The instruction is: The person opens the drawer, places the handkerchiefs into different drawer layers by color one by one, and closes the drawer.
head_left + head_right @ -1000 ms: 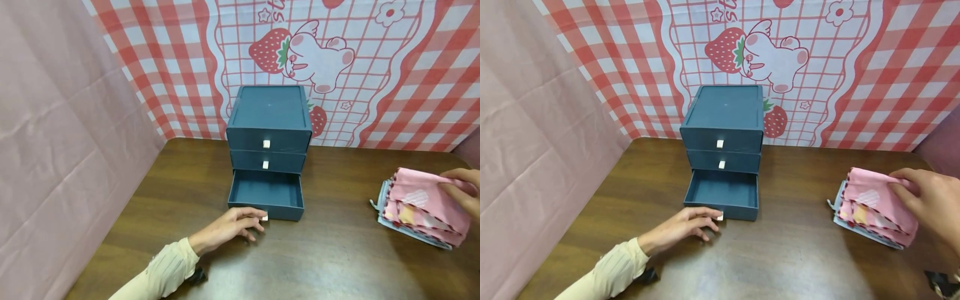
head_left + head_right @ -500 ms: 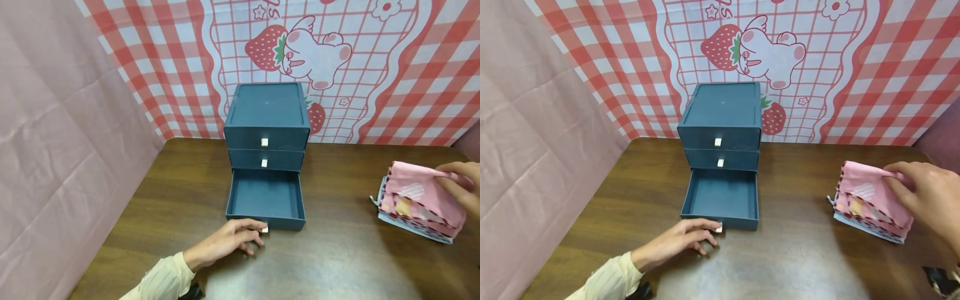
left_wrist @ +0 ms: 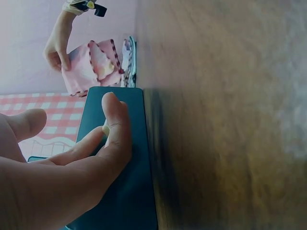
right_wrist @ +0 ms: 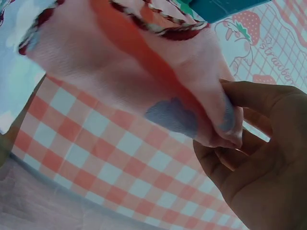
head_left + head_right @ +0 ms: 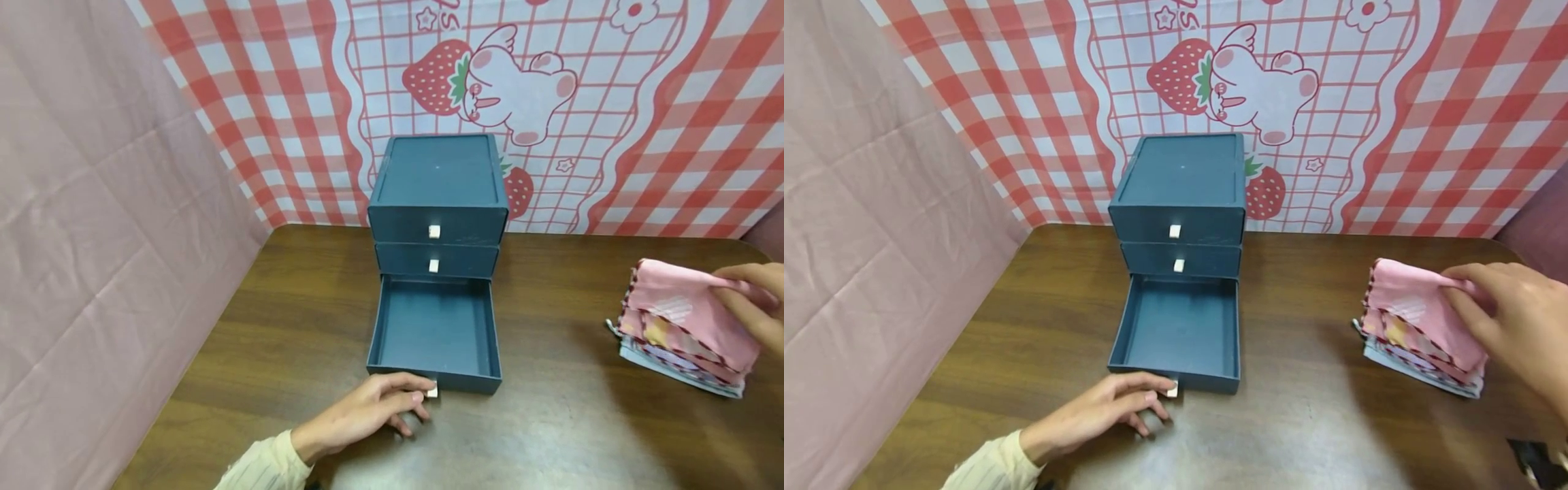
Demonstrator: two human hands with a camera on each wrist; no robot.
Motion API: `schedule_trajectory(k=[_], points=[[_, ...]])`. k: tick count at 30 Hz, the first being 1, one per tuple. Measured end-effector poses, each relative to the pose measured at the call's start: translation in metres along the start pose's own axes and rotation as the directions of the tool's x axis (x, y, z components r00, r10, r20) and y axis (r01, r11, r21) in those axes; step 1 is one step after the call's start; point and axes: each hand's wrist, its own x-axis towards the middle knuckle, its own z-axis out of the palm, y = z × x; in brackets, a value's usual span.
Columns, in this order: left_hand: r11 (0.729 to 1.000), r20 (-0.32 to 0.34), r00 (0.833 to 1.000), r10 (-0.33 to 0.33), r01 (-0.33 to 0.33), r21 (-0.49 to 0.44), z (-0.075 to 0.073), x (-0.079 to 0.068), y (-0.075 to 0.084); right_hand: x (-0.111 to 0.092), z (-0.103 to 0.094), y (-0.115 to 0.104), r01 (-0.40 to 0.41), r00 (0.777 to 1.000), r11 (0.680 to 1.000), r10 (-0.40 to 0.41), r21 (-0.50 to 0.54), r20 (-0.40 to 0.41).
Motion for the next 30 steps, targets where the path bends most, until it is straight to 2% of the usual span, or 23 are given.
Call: schedule_trajectory(k=[8, 15, 19, 24, 30], points=[[0.999, 0.043, 0.998, 0.042, -0.043, 0.002, 0.002, -0.011, -0.008, 0.013, -0.001, -0.023, 0.071, 0.997, 0.993, -0.07, -0.09, 0.01], [1.0, 0.111, 0.994, -0.001, 0.0, 0.007, 0.001, -0.018, -0.004, 0.016, 0.001, -0.035, 0.09, 0.996, 0.994, -0.091, -0.061, -0.018], [1.0, 0.145, 0.989, -0.005, 0.001, 0.025, 0.001, -0.022, -0.004, 0.016, 0.004, -0.043, 0.086, 0.996, 0.995, -0.087, -0.057, -0.018], [0.999, 0.15, 0.989, 0.008, -0.014, 0.041, -0.001, -0.023, -0.005, 0.015, 0.005, -0.052, 0.106, 0.994, 0.992, -0.104, -0.075, 0.028], [0.998, 0.162, 0.987, 0.016, -0.027, 0.061, -0.002, -0.018, -0.005, 0.014, 0.007, -0.06, 0.104, 0.995, 0.993, -0.103, -0.051, 0.018]])
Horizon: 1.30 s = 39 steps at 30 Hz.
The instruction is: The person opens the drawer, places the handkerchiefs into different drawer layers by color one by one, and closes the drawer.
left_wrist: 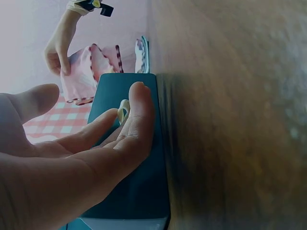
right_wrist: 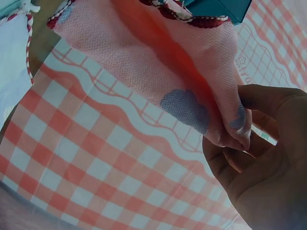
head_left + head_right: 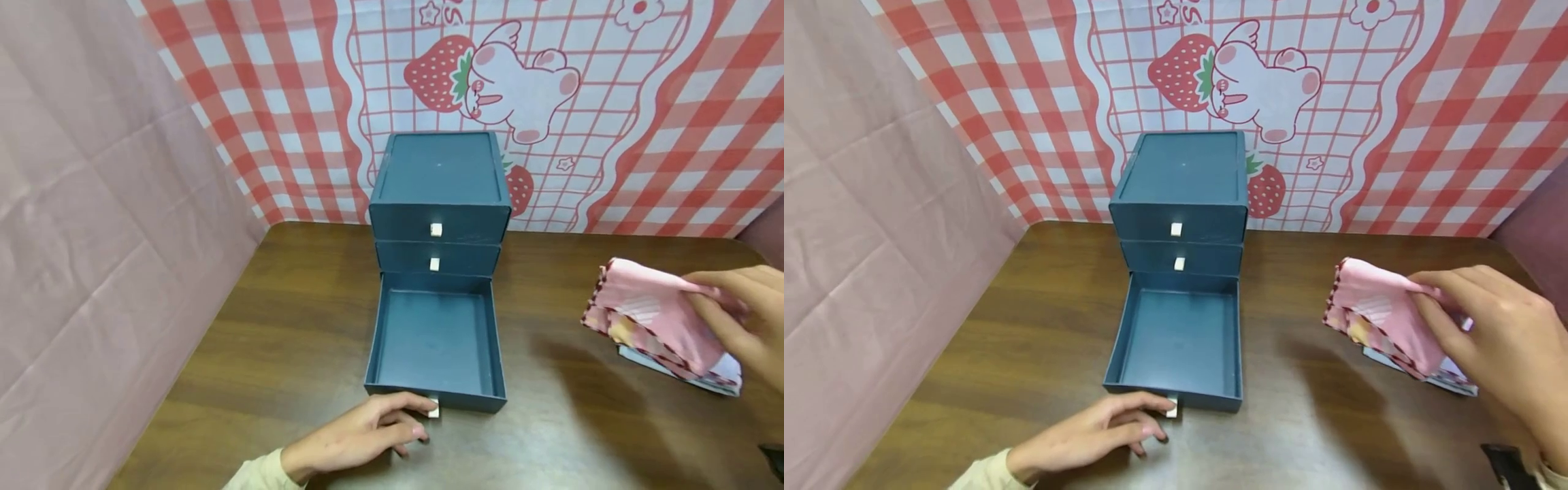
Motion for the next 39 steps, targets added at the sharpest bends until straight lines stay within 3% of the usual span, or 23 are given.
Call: schedule_trajectory(k=[13, 22, 30, 39], points=[[0.999, -0.001, 1.0, 0.009, -0.008, 0.035, -0.002, 0.002, -0.002, 0.005, 0.007, -0.022, 0.02, 1.0, 0.999, -0.02, 0.048, -0.012], [0.999, -0.004, 1.0, 0.008, -0.008, 0.032, -0.002, 0.003, -0.003, 0.015, 0.006, -0.044, 0.076, 0.996, 0.997, -0.077, 0.012, 0.054], [0.999, -0.007, 1.0, 0.009, -0.009, 0.034, -0.002, 0.003, -0.003, 0.027, 0.014, -0.064, 0.181, 0.983, 0.964, -0.171, 0.194, -0.065], [0.999, -0.015, 1.0, 0.008, -0.007, 0.034, -0.002, 0.002, -0.003, 0.037, 0.022, -0.085, 0.224, 0.974, 0.967, -0.217, 0.119, -0.068]])
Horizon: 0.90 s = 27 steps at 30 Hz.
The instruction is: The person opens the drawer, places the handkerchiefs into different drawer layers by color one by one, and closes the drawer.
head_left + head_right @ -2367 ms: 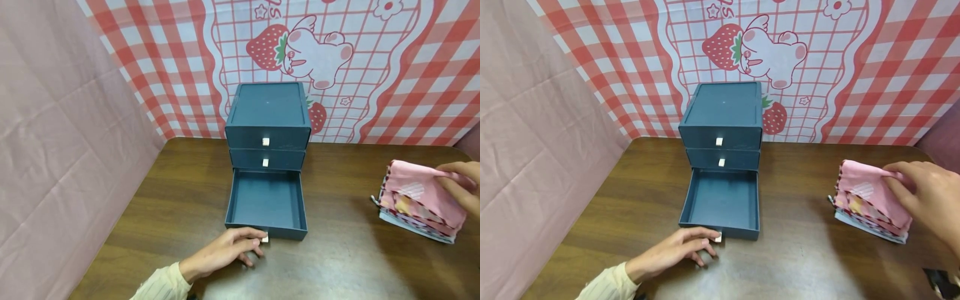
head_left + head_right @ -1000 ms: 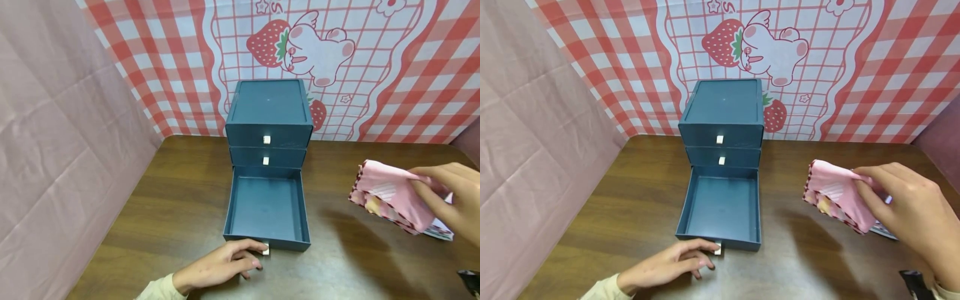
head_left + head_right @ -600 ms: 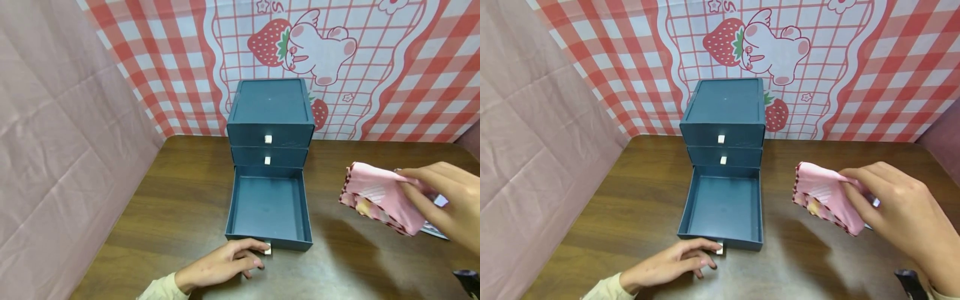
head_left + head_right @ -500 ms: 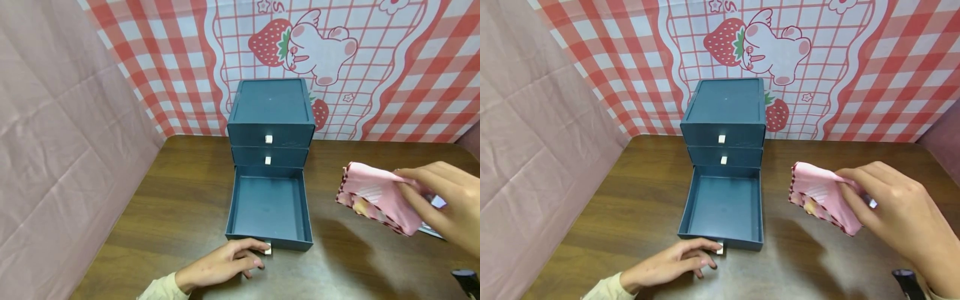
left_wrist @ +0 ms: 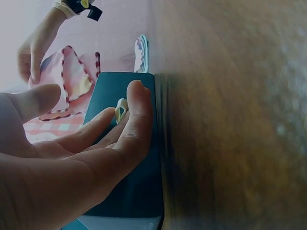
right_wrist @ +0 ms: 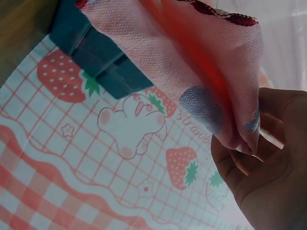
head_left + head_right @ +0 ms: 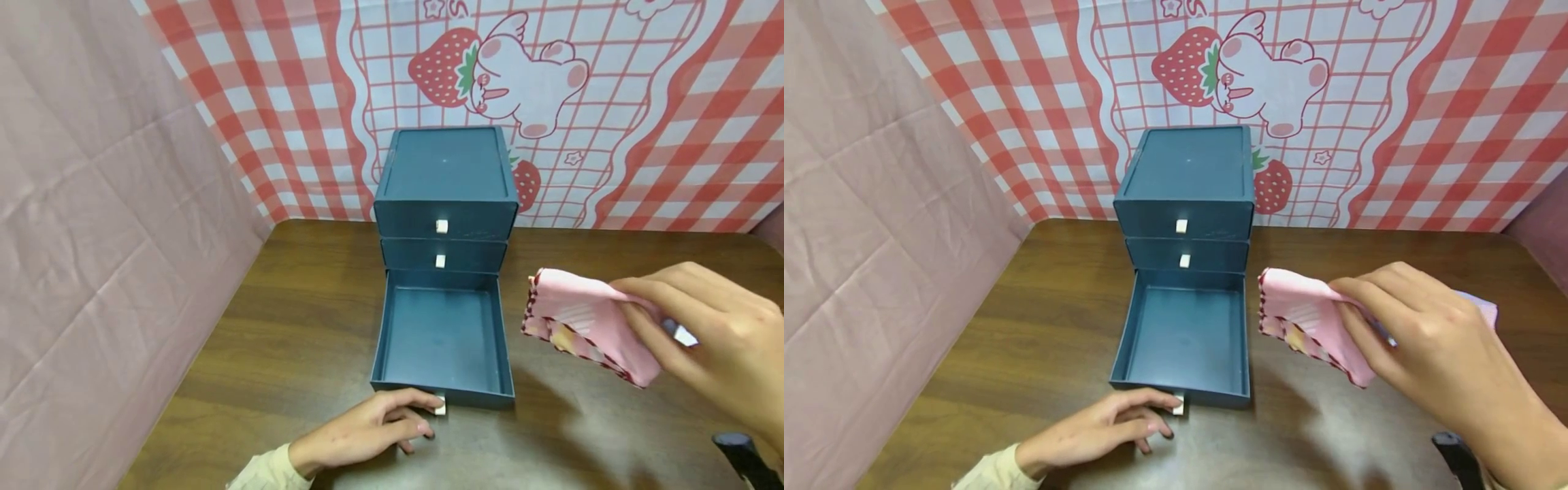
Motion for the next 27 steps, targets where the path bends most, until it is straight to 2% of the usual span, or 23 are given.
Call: schedule_trajectory(k=[7, 16, 20, 27], points=[[1.0, 0.0, 1.0, 0.006, -0.006, 0.005, 0.0, 0.0, 0.0, 0.007, 0.003, -0.01, 0.004, 0.999, 0.999, -0.001, -0.048, 0.055], [1.0, -0.007, 1.0, 0.0, 0.0, -0.008, 0.0, -0.001, 0.0, 0.015, 0.01, -0.02, 0.081, 0.991, 0.996, -0.077, -0.031, 0.105], [1.0, -0.006, 1.0, -0.001, 0.001, -0.012, 0.0, -0.001, 0.0, 0.021, 0.015, -0.024, 0.117, 0.989, 0.993, -0.118, 0.026, 0.085], [1.0, -0.006, 1.0, -0.005, 0.005, -0.01, 0.0, 0.0, 0.0, 0.027, 0.025, -0.03, 0.143, 0.987, 0.988, -0.147, 0.062, 0.06]])
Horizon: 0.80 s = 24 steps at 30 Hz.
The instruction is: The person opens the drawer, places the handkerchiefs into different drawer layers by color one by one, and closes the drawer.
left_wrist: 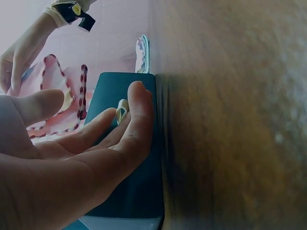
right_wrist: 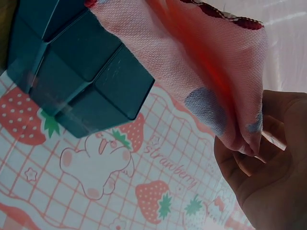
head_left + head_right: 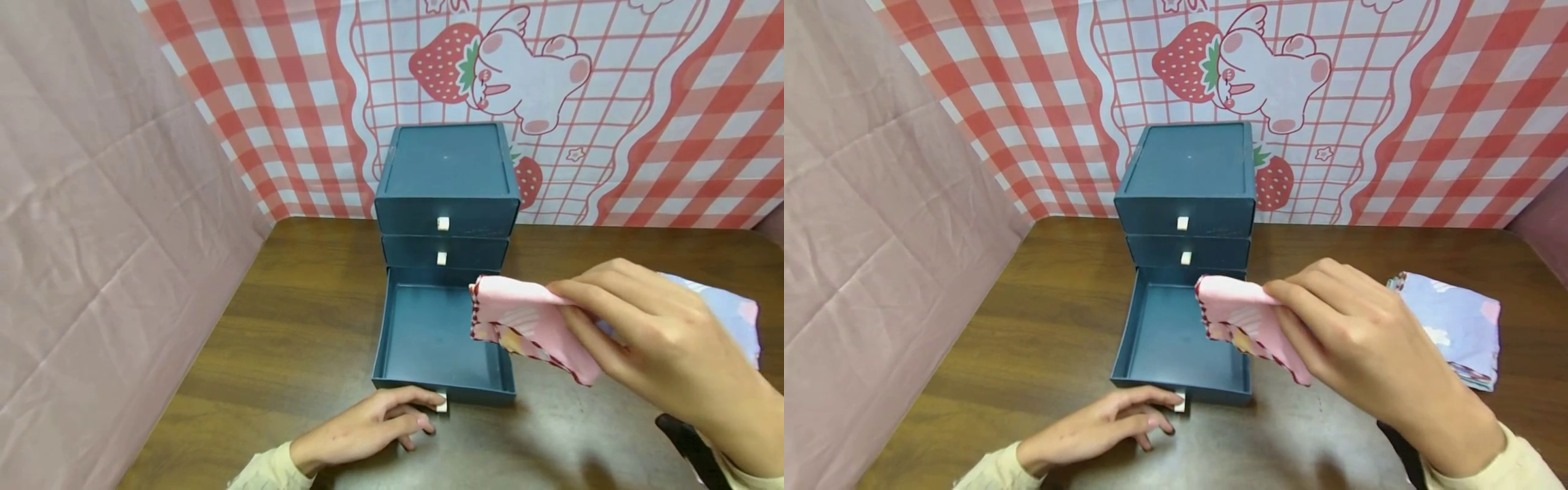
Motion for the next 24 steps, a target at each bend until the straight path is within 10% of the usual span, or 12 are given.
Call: schedule_trajectory(k=[24], points=[[1.0, -0.005, 1.0, 0.011, -0.011, -0.001, 0.001, 0.001, -0.001, 0.021, 0.039, -0.01, 0.04, 0.997, 0.999, -0.04, 0.001, 0.068]])
